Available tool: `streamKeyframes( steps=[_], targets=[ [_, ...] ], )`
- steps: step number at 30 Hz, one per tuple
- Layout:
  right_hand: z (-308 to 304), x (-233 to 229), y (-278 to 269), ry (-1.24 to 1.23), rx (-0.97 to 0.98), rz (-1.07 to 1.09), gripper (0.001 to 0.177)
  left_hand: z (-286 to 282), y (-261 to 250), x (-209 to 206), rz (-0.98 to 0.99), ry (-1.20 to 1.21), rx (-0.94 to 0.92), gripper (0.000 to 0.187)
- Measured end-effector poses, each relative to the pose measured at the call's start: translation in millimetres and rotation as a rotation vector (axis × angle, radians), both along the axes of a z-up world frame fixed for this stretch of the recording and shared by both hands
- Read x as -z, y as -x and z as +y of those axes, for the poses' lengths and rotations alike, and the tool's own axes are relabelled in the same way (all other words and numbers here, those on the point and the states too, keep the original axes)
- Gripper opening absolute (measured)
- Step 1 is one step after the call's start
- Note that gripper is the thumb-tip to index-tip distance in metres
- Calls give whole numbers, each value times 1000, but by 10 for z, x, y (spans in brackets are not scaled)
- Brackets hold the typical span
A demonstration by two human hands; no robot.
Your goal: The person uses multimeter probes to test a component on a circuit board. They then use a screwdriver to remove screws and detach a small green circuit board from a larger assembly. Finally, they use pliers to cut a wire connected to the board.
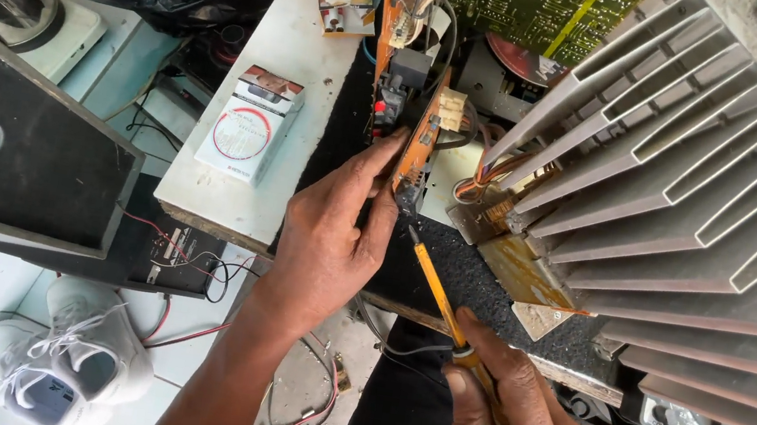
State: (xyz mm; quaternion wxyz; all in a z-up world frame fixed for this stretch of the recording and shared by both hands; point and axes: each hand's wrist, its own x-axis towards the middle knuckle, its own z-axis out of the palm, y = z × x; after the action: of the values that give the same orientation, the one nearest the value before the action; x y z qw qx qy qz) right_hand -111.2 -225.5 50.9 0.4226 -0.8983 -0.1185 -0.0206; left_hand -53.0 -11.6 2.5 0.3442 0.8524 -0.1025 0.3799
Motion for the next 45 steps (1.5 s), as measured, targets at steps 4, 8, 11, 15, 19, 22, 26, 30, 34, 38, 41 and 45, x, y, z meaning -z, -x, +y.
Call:
streamKeyframes(
  steps=[4,8,11,15,19,22,26,30,34,38,41,45],
  targets=[
    [6,-32,-38,-64,60,168,43,-42,-42,-34,-46,-64,-21,39],
    [1,39,-67,-82,33,162,42,-83,-86,-43,-99,-108,-86,37],
    [36,65,-74,-125,20,162,45,-93,-93,-64,-108,-127,-112,35],
    [111,54,-88,-263,37,164,42,-88,-89,-86,-146,-183,-173,39],
    [140,106,-86,-407,-16,181,44,-69,-94,-128,-157,-248,-175,41],
    [56,159,-24,-251,31,196,39,-66,-102,-133,-143,-289,-181,40],
    [-266,77,145,-35,84,128,33,-58,-94,-152,-164,-248,-152,37],
    [-1126,213,53,72,53,209,32,-64,19,-205,-129,-162,-112,33],
    [-1939,-242,35,89,416,180,36,-205,44,-19,-66,-151,-241,24],
    [-2771,-256,-315,60,613,-29,33,-272,140,161,-14,-45,-245,20],
    [-3273,-223,-718,284,533,-163,29,-248,192,332,-39,-153,-340,20],
    [-3492,-71,-1322,503,405,-105,35,-352,166,375,-20,37,-347,20]
  ],
)
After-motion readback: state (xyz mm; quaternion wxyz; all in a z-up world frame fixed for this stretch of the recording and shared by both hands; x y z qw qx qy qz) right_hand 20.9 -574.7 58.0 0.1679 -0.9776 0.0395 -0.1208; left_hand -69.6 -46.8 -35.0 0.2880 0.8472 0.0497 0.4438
